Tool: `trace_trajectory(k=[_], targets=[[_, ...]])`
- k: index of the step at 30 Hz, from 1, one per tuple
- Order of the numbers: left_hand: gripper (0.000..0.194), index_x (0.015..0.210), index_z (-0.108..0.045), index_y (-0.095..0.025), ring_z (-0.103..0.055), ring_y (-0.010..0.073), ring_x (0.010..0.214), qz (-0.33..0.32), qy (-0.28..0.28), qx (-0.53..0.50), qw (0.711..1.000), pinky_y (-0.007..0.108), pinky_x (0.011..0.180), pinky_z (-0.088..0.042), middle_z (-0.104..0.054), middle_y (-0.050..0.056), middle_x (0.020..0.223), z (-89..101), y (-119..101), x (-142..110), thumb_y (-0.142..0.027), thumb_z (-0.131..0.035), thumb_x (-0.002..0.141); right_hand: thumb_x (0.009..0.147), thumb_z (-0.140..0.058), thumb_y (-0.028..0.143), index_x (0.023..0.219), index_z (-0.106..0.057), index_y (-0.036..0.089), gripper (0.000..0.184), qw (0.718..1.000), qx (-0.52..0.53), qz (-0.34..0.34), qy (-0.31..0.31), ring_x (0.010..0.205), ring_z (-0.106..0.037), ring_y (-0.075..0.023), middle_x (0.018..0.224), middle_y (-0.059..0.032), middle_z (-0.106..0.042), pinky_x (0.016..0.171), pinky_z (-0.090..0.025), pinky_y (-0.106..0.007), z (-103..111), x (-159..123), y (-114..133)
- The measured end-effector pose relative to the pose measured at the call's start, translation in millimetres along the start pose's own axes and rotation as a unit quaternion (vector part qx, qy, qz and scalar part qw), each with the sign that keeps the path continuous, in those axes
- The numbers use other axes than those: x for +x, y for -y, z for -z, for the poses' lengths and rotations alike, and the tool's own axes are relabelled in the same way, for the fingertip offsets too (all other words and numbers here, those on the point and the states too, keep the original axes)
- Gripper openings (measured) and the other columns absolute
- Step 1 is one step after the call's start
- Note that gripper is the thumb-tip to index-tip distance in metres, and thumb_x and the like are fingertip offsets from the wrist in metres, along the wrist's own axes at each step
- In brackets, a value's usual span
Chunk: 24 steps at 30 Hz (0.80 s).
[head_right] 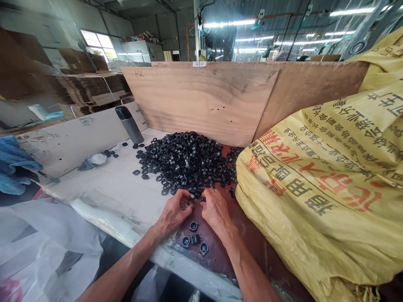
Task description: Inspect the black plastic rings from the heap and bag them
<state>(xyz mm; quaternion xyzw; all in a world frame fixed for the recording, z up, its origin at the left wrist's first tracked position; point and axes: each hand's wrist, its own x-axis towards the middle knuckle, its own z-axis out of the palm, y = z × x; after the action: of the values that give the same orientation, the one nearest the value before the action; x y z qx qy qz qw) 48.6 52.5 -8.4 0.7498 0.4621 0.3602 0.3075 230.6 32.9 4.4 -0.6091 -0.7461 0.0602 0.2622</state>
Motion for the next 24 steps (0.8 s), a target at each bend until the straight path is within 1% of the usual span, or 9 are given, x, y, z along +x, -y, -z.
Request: trace_trajectory(k=[2,4,6,8,10,13,18,22,24], targets=[[0.027,0.102,-0.054,-0.02,-0.061,0.0133,0.069,0.01,-0.008,-0.028,1.0,0.026,0.066,-0.05,-0.065,-0.001,0.085,0.0,-0.2,1.7,-0.014,-0.061,0.076,0.076,-0.061,0.005,0.083,-0.059,0.02,0.017,1.0,-0.005,0.002,-0.019,0.09,-0.058,-0.025,0.087,-0.0069,-0.067,0.076,-0.045,-0.033,1.4,0.1,0.6],[0.028,0.103,-0.056,-0.019,-0.06,0.0125,0.068,0.011,-0.013,-0.058,0.998,0.025,0.065,-0.051,-0.066,0.0,0.087,1.0,-1.7,2.9,-0.013,-0.06,0.076,0.08,-0.061,0.01,0.082,-0.058,0.021,0.011,0.999,0.03,-0.001,-0.044,0.085,-0.059,-0.0235,0.083,-0.0053,-0.066,0.075,-0.045,-0.032,3.0,0.6,1.9],[0.027,0.104,-0.057,-0.018,-0.061,0.0125,0.069,0.016,-0.011,-0.083,0.996,0.026,0.066,-0.052,-0.067,0.001,0.09,2.4,-3.9,3.2,-0.014,-0.06,0.077,0.087,-0.06,0.018,0.088,-0.059,0.021,0.004,0.991,0.113,-0.02,-0.066,0.078,-0.061,-0.02,0.084,-0.0039,-0.066,0.072,-0.047,-0.03,3.9,1.6,3.9],[0.027,0.105,-0.058,-0.019,-0.063,0.0132,0.073,0.017,-0.006,-0.102,0.995,0.028,0.07,-0.055,-0.068,0.002,0.095,3.3,-5.4,2.8,-0.016,-0.061,0.079,0.091,-0.059,0.025,0.095,-0.059,0.021,0.006,0.976,0.202,-0.041,-0.073,0.074,-0.064,-0.0175,0.087,-0.0038,-0.068,0.069,-0.05,-0.028,4.4,2.8,6.5],[0.028,0.107,-0.058,-0.02,-0.066,0.015,0.082,0.018,-0.004,-0.125,0.992,0.03,0.077,-0.056,-0.068,0.003,0.102,2.7,-4.9,2.0,-0.019,-0.064,0.08,0.091,-0.06,0.027,0.095,-0.061,0.021,0.007,0.966,0.247,-0.036,-0.065,0.077,-0.066,-0.0177,0.089,-0.0042,-0.07,0.071,-0.052,-0.028,5.1,3.8,9.7],[0.029,0.108,-0.057,-0.02,-0.067,0.016,0.089,0.035,-0.008,-0.182,0.983,0.031,0.082,-0.057,-0.068,0.003,0.105,0.0,-1.3,1.7,-0.026,-0.067,0.081,0.09,-0.059,0.023,0.091,-0.067,0.021,0.008,0.968,0.244,0.013,-0.051,0.085,-0.067,-0.019,0.091,-0.0054,-0.071,0.079,-0.054,-0.03,9.1,4.9,14.7],[0.032,0.106,-0.061,-0.018,-0.067,0.0139,0.08,0.052,-0.005,-0.272,0.961,0.029,0.078,-0.057,-0.068,0.003,0.103,0.1,2.9,3.6,-0.031,-0.074,0.08,0.089,-0.058,0.02,0.1,-0.072,0.02,0.017,0.966,0.244,0.051,-0.063,0.098,-0.068,-0.0211,0.102,-0.0088,-0.072,0.088,-0.055,-0.033,18.4,5.0,18.7],[0.028,0.103,-0.068,-0.018,-0.068,0.0187,0.093,0.025,-0.009,-0.257,0.966,0.032,0.086,-0.056,-0.07,0.006,0.108,3.6,2.1,4.1,-0.035,-0.074,0.081,0.086,-0.066,0.025,0.111,-0.068,0.019,0.026,0.959,0.278,-0.017,-0.055,0.08,-0.07,-0.0187,0.097,-0.0078,-0.074,0.074,-0.058,-0.029,17.1,3.7,18.5],[0.027,0.101,-0.07,-0.019,-0.067,0.0208,0.1,0.007,-0.023,-0.225,0.974,0.033,0.091,-0.055,-0.071,0.006,0.108,4.8,1.6,3.9,-0.037,-0.075,0.081,0.085,-0.068,0.027,0.107,-0.068,0.019,0.023,0.956,0.286,-0.037,-0.056,0.077,-0.07,-0.0183,0.093,-0.0064,-0.074,0.072,-0.057,-0.028,15.5,3.2,19.1]])
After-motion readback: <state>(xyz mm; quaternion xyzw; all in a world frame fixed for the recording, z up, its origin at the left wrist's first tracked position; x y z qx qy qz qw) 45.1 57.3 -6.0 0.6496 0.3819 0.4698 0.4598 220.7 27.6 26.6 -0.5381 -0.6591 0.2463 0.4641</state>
